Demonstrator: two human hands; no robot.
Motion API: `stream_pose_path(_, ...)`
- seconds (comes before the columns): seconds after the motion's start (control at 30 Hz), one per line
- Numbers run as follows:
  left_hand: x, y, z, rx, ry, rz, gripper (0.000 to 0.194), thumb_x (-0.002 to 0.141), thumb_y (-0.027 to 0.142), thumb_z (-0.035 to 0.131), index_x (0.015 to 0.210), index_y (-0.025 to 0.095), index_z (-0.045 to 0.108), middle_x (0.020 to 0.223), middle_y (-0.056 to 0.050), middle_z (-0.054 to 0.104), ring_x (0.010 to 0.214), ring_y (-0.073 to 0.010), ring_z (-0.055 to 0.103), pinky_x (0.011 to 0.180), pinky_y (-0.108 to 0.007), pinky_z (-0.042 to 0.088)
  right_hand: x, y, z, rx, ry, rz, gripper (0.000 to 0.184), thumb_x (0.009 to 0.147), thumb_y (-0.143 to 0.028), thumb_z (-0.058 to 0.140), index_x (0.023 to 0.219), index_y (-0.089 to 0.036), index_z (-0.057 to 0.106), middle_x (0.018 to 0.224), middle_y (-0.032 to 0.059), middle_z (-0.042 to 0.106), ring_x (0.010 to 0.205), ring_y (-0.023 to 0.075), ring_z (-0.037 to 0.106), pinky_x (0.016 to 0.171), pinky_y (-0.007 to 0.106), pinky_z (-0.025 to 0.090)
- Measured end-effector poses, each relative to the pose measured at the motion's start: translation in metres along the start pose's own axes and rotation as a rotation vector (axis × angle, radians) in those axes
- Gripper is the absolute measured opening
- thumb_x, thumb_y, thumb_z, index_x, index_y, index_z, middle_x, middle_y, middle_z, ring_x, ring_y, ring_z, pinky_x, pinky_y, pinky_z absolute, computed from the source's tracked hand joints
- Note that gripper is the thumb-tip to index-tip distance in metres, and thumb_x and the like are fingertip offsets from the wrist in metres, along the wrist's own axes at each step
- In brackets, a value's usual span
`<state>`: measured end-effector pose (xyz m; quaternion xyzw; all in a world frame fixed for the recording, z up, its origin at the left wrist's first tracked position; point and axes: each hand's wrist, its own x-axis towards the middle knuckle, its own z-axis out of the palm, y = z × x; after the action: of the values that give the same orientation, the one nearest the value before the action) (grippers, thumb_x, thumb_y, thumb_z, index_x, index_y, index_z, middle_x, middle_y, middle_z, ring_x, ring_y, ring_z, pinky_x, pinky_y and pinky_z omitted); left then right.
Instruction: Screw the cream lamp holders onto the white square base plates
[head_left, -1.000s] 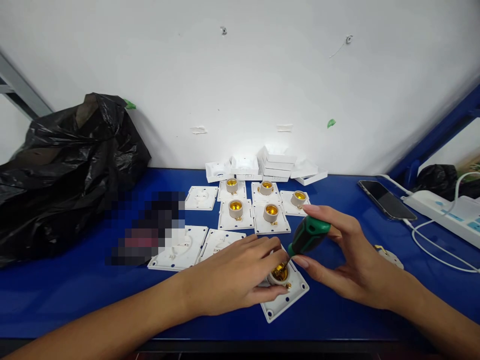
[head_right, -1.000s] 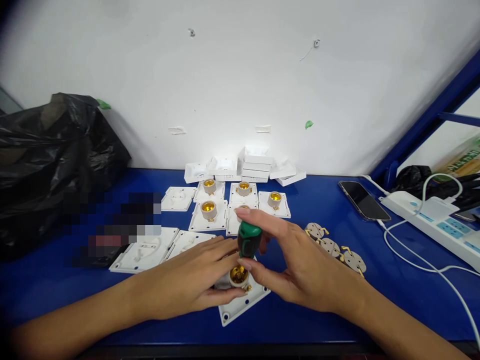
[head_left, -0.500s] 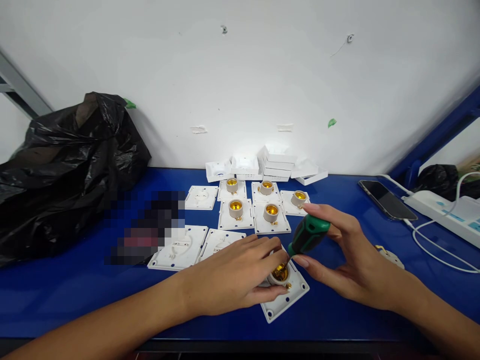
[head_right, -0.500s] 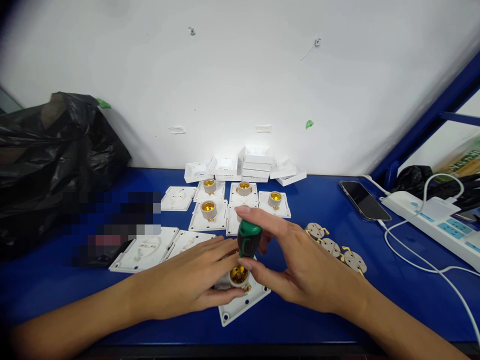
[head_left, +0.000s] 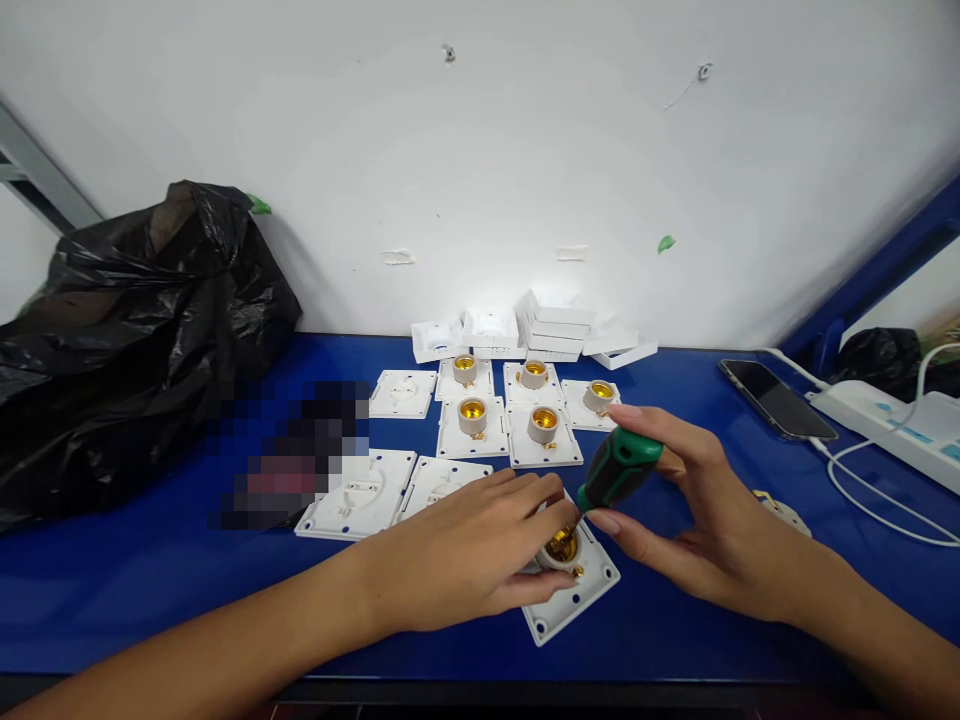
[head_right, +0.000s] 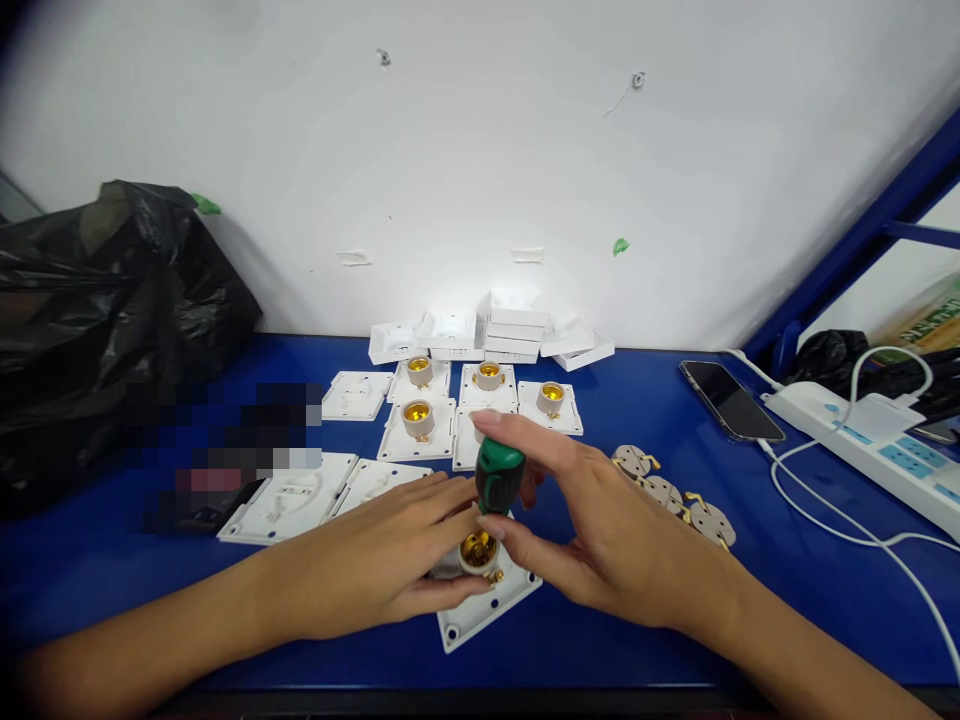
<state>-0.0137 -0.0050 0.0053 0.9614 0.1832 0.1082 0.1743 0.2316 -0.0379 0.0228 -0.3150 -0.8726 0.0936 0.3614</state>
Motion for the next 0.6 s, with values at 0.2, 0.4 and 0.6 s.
stream_pose_path(0.2, -0.0003, -0.001, 0.0006, 0.004, 0.008, 0.008, 0.022, 0.103, 0.038, 0.061, 0.116, 0.02, 0.056, 0.115, -0.007, 0.063, 0.1, -0.0249, 0.065, 0.089, -0.037, 0.051, 0.0008, -0.0005, 0.0001, -0.011, -0.001, 0.001, 0.077, 0.099, -0.022, 0.063, 0.161, -0.031, 0.019, 0.135, 0.0085, 0.063, 0.094, 0.0212, 0.072, 0.083, 0.036, 0.066)
stream_pose_path(0.4, 0.0, -0.0018, 0.0011, 0.001, 0.02, 0.017, 0.023, 0.103, 0.039, 0.062, 0.115, 0.02, 0.056, 0.114, -0.007, 0.064, 0.099, -0.0249, 0.065, 0.089, -0.036, 0.051, 0.0013, -0.0002, -0.0001, 0.0, -0.003, 0.005, 0.077, 0.099, -0.022, 0.062, 0.161, -0.032, 0.019, 0.136, 0.0077, 0.063, 0.093, 0.0204, 0.072, 0.084, 0.035, 0.066)
stream_pose_path(0.6, 0.0004, -0.0016, 0.0002, 0.002, 0.001, 0.014, 0.023, 0.103, 0.038, 0.062, 0.116, 0.02, 0.056, 0.114, -0.007, 0.064, 0.099, -0.025, 0.065, 0.089, -0.036, 0.051, 0.0001, -0.0004, 0.0001, 0.003, -0.002, 0.006, 0.078, 0.098, -0.021, 0.063, 0.161, -0.032, 0.019, 0.136, 0.0076, 0.064, 0.096, 0.0216, 0.073, 0.084, 0.036, 0.066)
